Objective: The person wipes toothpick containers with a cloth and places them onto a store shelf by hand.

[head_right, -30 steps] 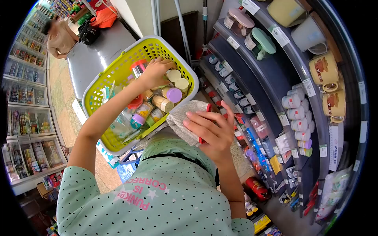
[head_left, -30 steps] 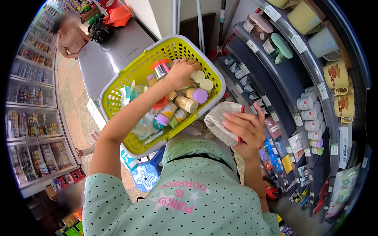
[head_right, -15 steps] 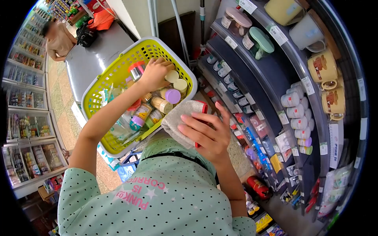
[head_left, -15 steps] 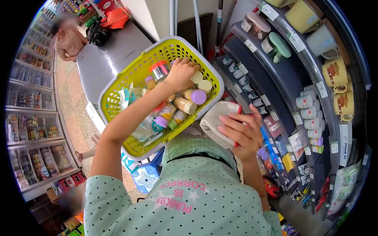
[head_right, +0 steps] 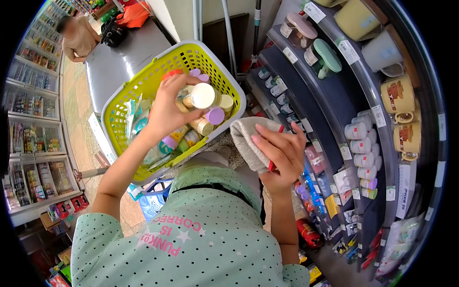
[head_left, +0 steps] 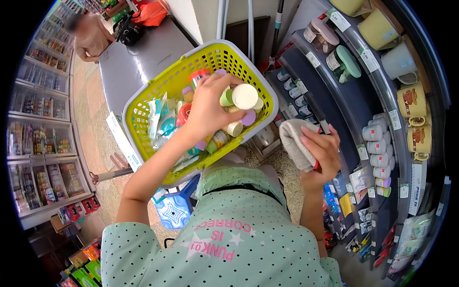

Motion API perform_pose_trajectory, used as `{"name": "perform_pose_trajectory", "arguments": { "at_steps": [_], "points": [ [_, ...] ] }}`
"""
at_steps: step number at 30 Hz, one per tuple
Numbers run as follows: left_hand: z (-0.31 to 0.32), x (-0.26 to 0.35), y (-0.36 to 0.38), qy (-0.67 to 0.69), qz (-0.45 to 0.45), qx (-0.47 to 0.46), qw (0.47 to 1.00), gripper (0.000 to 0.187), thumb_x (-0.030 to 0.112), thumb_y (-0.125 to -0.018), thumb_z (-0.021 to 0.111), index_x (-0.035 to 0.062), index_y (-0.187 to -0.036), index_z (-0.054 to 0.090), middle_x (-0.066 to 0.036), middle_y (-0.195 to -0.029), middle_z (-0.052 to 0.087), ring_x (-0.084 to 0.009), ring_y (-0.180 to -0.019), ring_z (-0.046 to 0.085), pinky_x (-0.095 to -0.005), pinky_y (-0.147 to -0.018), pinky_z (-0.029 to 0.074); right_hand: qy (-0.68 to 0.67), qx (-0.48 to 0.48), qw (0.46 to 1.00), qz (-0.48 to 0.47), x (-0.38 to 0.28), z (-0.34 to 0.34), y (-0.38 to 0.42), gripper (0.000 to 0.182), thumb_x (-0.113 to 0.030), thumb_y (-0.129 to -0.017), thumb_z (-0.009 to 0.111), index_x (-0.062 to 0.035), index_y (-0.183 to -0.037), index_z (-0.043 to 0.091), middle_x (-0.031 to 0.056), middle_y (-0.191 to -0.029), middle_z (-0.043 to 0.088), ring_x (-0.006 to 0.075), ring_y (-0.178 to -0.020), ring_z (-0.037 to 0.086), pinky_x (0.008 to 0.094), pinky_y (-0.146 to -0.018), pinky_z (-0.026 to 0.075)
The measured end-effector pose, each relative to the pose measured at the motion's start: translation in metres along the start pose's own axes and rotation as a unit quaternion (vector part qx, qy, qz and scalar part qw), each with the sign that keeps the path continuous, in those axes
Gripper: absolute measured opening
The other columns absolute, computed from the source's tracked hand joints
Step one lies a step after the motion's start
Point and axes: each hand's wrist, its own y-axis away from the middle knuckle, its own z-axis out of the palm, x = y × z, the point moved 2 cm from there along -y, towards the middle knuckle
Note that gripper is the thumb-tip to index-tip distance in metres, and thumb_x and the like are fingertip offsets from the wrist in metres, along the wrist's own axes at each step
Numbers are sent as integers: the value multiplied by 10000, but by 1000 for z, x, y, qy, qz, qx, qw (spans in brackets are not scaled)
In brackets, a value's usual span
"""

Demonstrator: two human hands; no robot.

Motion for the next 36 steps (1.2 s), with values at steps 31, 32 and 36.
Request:
{"name": "perform_pose_trajectory", "arguments": {
  "at_steps": [31,32,36],
  "points": [
    [27,25,36,3,-7,39,999,489,129,-557,853,113,-1028,724,-13,-1034,704,-260,-1151,576,-593,-1130,281,25,-203,977,-69,-30,45,-43,265,-57,-679,769,-104,-934,716,-24,-1035,714,194,-919,573,677,-1144,219],
    [28,24,36,3,-5,43,999,478,121,-558,846,113,-1021,729,-13,-1033,706,-260,-1152,576,-595,-1129,282,21,-223,972,-68,-34,44,-44,217,-81,-706,755,-110,-917,716,-36,-1014,709,186,-916,569,705,-1137,213],
    [24,23,38,23,-31,38,999,432,100,-568,821,117,-993,744,-11,-1030,717,-258,-1153,576,-600,-1129,287,0,-264,961,-80,-37,43,-44,165,-99,-735,734,-110,-898,713,-47,-997,708,186,-925,564,725,-1135,203]
  ]
}}
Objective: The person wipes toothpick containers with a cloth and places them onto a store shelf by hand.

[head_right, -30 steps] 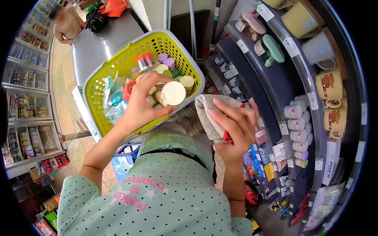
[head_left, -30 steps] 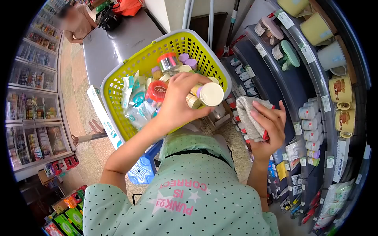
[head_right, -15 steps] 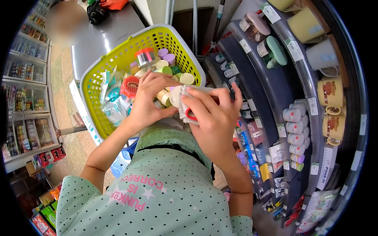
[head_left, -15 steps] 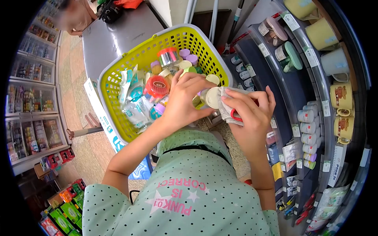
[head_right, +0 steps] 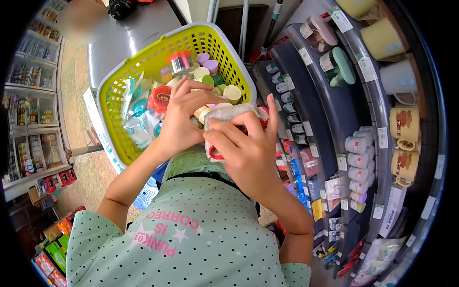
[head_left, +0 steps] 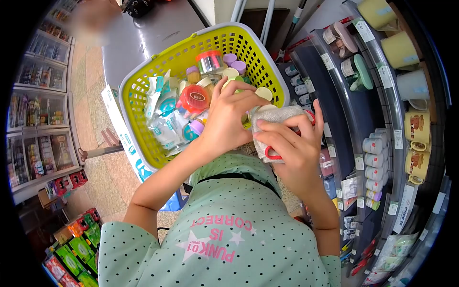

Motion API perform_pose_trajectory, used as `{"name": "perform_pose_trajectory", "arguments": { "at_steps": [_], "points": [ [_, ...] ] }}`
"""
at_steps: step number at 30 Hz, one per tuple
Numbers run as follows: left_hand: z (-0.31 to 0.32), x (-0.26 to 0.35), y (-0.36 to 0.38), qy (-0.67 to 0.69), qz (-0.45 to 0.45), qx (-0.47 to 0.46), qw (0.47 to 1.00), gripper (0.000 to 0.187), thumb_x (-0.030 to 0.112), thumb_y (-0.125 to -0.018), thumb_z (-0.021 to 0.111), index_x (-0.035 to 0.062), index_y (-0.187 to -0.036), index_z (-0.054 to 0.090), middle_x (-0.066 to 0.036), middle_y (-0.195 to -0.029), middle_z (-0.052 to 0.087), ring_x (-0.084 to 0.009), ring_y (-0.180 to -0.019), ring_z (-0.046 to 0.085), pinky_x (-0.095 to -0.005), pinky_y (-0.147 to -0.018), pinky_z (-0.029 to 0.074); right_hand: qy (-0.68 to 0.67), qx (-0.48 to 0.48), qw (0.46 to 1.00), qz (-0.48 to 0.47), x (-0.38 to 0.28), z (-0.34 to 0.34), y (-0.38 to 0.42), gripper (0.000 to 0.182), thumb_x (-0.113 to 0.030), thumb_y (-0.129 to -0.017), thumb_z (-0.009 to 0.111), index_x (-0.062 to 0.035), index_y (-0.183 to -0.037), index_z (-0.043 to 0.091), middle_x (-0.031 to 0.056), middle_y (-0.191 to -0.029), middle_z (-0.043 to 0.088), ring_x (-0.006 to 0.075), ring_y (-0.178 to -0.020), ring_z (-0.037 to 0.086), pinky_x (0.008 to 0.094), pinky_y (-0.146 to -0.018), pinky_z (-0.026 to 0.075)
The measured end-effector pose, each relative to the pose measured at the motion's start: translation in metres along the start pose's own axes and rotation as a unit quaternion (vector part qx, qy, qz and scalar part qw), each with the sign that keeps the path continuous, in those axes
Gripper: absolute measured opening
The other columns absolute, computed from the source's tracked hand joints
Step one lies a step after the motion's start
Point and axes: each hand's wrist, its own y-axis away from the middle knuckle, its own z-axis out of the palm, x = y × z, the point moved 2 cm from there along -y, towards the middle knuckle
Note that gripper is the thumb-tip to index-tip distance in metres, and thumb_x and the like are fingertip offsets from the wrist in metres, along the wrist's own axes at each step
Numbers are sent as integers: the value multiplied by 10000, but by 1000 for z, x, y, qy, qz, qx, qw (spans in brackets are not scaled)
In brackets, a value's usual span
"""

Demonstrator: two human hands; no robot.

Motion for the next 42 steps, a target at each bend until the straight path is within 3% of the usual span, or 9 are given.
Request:
{"name": "perform_pose_trajectory", "arguments": {
  "at_steps": [6,14,24,32,35,42],
  "points": [
    [0,-3,1,5,-4,2,1000,478,149,-536,862,121,-1000,750,-16,-1026,729,-250,-1156,575,-581,-1146,291,9,-58,998,8,-1,-18,2,185,-77,-699,765,-111,-874,713,-44,-962,719,180,-912,567,710,-1135,218],
    [0,3,2,5,-15,9,1000,504,183,-534,889,115,-1010,739,-13,-1023,730,-251,-1149,574,-565,-1151,290,35,53,997,35,4,-28,0,242,-76,-660,795,-119,-892,741,-50,-974,730,200,-883,581,668,-1159,178],
    [-2,6,4,-27,5,21,999,475,165,-540,861,111,-993,731,-15,-972,726,-248,-1119,576,-553,-1145,297,53,3,996,68,-3,-14,6,264,-17,-683,745,-93,-932,702,-32,-1001,717,208,-868,551,684,-1156,178],
    [1,-1,7,-33,20,29,999,461,149,-546,840,102,-993,737,-25,-943,721,-249,-1089,587,-535,-1122,327,-18,-9,999,47,-18,-7,13,271,14,-675,723,-88,-927,725,-26,-991,734,192,-862,546,636,-1164,204],
    [-1,2,6,-27,19,24,999,480,147,-540,850,97,-1004,737,-27,-944,718,-250,-1084,590,-528,-1119,333,-30,33,997,61,-13,-19,11,285,5,-650,741,-95,-917,738,-28,-995,748,191,-885,554,611,-1177,197],
    [-2,6,9,-35,13,20,999,522,171,-538,874,93,-1034,732,-20,-949,717,-247,-1079,593,-521,-1114,340,50,39,997,44,11,-19,6,322,13,-635,755,-112,-932,739,-32,-1013,746,201,-901,576,636,-1174,193]
  ]
}}
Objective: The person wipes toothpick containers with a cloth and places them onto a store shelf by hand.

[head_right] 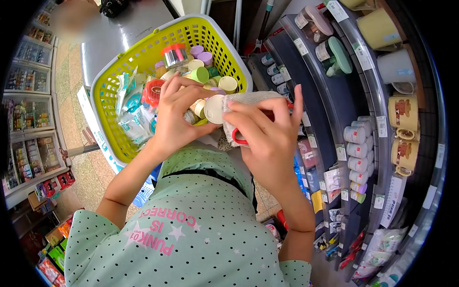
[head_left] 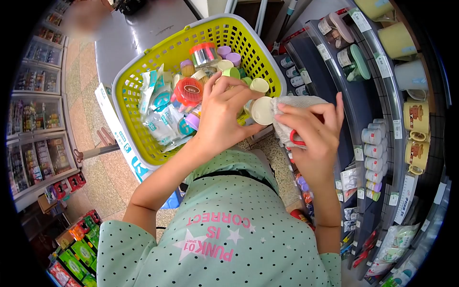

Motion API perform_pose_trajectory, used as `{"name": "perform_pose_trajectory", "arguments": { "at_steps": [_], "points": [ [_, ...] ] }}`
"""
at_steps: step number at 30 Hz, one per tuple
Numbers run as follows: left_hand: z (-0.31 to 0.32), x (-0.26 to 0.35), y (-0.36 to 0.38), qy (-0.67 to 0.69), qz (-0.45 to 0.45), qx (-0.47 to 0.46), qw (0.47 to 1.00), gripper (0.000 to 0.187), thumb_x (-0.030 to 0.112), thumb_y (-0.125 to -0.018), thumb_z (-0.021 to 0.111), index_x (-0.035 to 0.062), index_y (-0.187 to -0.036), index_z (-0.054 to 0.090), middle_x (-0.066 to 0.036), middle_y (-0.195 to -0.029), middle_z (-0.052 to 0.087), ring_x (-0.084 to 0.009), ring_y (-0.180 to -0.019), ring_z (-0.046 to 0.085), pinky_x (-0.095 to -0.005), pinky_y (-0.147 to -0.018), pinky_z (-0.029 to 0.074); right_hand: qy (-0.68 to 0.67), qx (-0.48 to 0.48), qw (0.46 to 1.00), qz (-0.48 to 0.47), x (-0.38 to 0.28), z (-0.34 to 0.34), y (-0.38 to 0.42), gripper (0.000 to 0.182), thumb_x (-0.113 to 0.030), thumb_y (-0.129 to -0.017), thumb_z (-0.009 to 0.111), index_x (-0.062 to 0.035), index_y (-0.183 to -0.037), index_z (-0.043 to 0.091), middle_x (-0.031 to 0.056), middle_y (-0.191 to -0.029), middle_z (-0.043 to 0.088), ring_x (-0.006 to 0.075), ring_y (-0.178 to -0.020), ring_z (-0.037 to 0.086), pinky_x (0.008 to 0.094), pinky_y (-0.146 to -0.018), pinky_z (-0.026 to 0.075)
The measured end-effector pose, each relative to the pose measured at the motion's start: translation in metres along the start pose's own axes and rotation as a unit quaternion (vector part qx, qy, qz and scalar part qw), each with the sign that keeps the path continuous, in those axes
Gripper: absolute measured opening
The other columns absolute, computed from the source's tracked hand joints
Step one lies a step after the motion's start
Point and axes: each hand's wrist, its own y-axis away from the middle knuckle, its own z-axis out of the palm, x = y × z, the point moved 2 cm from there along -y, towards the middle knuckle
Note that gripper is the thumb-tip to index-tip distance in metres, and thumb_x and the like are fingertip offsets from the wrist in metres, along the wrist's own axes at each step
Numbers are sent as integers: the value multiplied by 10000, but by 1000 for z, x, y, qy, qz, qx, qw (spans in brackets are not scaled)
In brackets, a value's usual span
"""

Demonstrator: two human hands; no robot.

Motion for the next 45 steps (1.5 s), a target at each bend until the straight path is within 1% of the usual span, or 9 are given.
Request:
{"name": "perform_pose_trajectory", "arguments": {
  "at_steps": [8,15,19,24,27,30,36,42,45],
  "points": [
    [1,1,2,-10,-3,25,1000,497,169,-541,866,94,-1016,741,-26,-945,712,-242,-1056,599,-510,-1097,349,-2,-36,999,25,-15,1,13,287,9,-681,726,-78,-955,722,-7,-988,734,201,-885,567,661,-1169,179],
    [5,-8,4,-20,10,34,999,479,174,-543,853,92,-1000,739,-47,-901,688,-253,-1021,599,-510,-1097,347,-72,-50,996,-6,-29,8,18,294,-10,-670,734,-103,-948,727,-28,-991,732,190,-891,564,665,-1175,155],
    [6,-5,4,9,-11,33,999,524,149,-542,860,87,-1042,717,-63,-949,686,-271,-1015,591,-508,-1088,349,-33,43,998,15,-21,1,7,291,-46,-667,750,-122,-948,743,-34,-1047,742,183,-906,564,637,-1184,149],
    [12,-10,5,46,-21,36,998,575,135,-561,883,96,-1102,692,-59,-1013,682,-288,-1019,579,-484,-1037,375,-32,30,998,41,-1,24,4,335,-24,-663,788,-154,-969,753,-55,-1079,747,196,-986,603,597,-1183,202],
    [19,-14,9,101,-76,12,992,566,88,-590,865,103,-1130,698,-48,-1129,682,-278,-1077,552,-428,-1020,389,-59,18,996,56,4,22,5,358,-1,-652,783,-155,-973,753,-49,-1091,748,196,-983,605,575,-1191,207],
    [24,-14,12,82,-102,6,991,548,79,-598,868,112,-1117,700,-37,-1126,687,-272,-1096,548,-417,-1029,385,-65,26,995,69,8,19,6,374,35,-646,764,-155,-968,756,-43,-1076,755,198,-979,609,546,-1193,226],
    [34,-13,9,46,-68,27,996,533,153,-581,891,111,-1080,707,-38,-1068,698,-261,-1079,567,-489,-1091,341,-64,44,991,105,18,13,14,343,44,-677,758,-132,-971,756,-19,-1073,761,204,-937,630,523,-1169,290],
    [21,6,0,-71,-22,-11,997,484,218,-584,877,105,-1007,672,-33,-968,666,-259,-1069,576,-635,-1117,262,-64,100,987,111,16,2,27,358,35,-675,755,-120,-998,751,-3,-1076,761,207,-920,632,547,-1174,270],
    [20,9,0,-109,-2,-31,994,483,222,-570,877,94,-988,672,-36,-936,656,-258,-1056,579,-639,-1115,263,-42,97,991,82,11,9,28,399,60,-649,723,-140,-993,753,-14,-1096,752,207,-965,620,549,-1192,229]
  ]
}}
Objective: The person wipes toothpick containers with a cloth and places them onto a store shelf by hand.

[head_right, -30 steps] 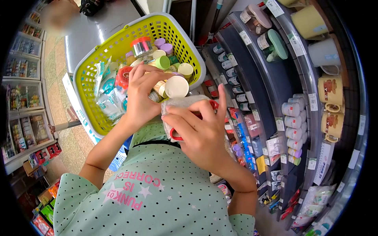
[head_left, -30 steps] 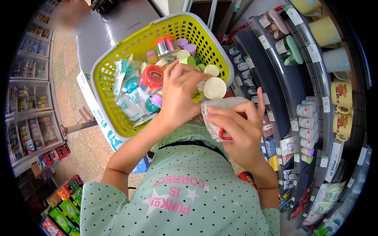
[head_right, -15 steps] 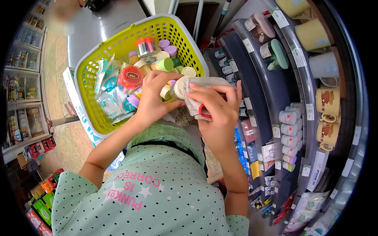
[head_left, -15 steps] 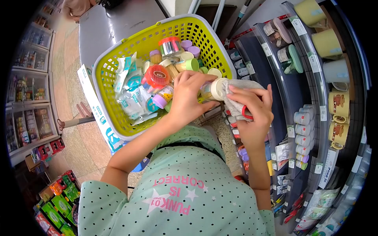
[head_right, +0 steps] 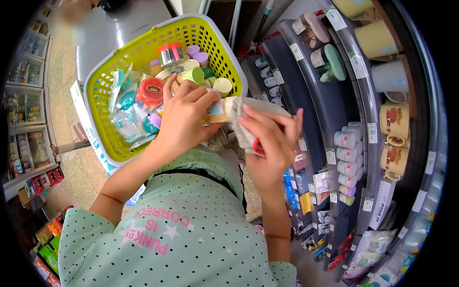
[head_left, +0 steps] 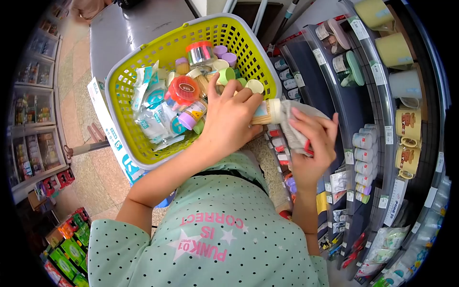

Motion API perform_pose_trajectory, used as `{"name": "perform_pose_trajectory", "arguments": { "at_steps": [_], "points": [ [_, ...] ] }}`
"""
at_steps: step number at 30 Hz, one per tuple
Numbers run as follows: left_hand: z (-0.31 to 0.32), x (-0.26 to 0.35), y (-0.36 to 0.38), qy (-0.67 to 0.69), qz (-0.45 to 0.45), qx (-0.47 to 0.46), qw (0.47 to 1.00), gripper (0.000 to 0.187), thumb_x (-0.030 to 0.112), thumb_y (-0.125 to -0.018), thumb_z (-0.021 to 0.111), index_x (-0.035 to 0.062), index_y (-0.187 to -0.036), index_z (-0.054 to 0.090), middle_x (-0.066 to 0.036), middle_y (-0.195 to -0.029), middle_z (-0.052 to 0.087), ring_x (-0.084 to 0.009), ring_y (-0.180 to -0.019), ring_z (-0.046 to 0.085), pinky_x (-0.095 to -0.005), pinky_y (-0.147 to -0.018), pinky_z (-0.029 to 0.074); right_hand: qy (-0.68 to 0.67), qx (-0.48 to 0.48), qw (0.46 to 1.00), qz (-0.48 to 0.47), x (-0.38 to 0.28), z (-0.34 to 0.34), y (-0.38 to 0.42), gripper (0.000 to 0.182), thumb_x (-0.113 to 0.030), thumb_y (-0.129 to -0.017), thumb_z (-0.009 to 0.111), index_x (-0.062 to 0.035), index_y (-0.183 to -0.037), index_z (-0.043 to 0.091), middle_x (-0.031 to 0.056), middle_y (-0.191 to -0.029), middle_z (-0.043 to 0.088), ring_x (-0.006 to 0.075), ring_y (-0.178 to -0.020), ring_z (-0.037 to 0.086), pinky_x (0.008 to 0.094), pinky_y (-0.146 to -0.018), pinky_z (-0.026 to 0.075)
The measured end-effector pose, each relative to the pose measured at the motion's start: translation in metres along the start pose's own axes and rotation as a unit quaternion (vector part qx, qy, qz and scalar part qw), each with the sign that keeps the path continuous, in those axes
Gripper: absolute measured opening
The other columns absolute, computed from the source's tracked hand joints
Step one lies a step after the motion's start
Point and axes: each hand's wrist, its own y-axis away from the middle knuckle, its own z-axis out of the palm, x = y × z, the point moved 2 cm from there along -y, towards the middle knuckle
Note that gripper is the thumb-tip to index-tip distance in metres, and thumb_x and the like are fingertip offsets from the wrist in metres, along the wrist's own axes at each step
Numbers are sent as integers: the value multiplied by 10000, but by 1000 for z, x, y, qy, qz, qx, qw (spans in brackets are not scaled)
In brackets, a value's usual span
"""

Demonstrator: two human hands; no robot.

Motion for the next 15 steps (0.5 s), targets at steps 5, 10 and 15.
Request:
{"name": "perform_pose_trajectory", "arguments": {
  "at_steps": [5,10,15],
  "points": [
    [4,-1,0,-58,-1,-45,997,483,227,-578,862,99,-1013,693,-35,-948,675,-253,-1033,593,-613,-1108,290,42,-45,998,-7,2,26,9,430,83,-611,695,-142,-973,748,-45,-1118,738,199,-1029,597,580,-1196,201],
    [5,-3,-3,-64,-17,-60,996,502,227,-575,854,108,-1044,723,-30,-931,690,-246,-1010,601,-580,-1108,311,54,-31,998,-6,6,35,21,404,56,-611,727,-148,-959,750,-50,-1123,737,190,-1025,592,601,-1183,219],
    [4,-10,-5,-21,-31,-71,997,502,228,-575,849,105,-1050,746,-39,-908,706,-249,-998,607,-544,-1096,334,49,2,999,0,6,40,41,361,36,-626,741,-150,-936,754,-57,-1110,746,182,-986,596,583,-1169,253]
  ]
}}
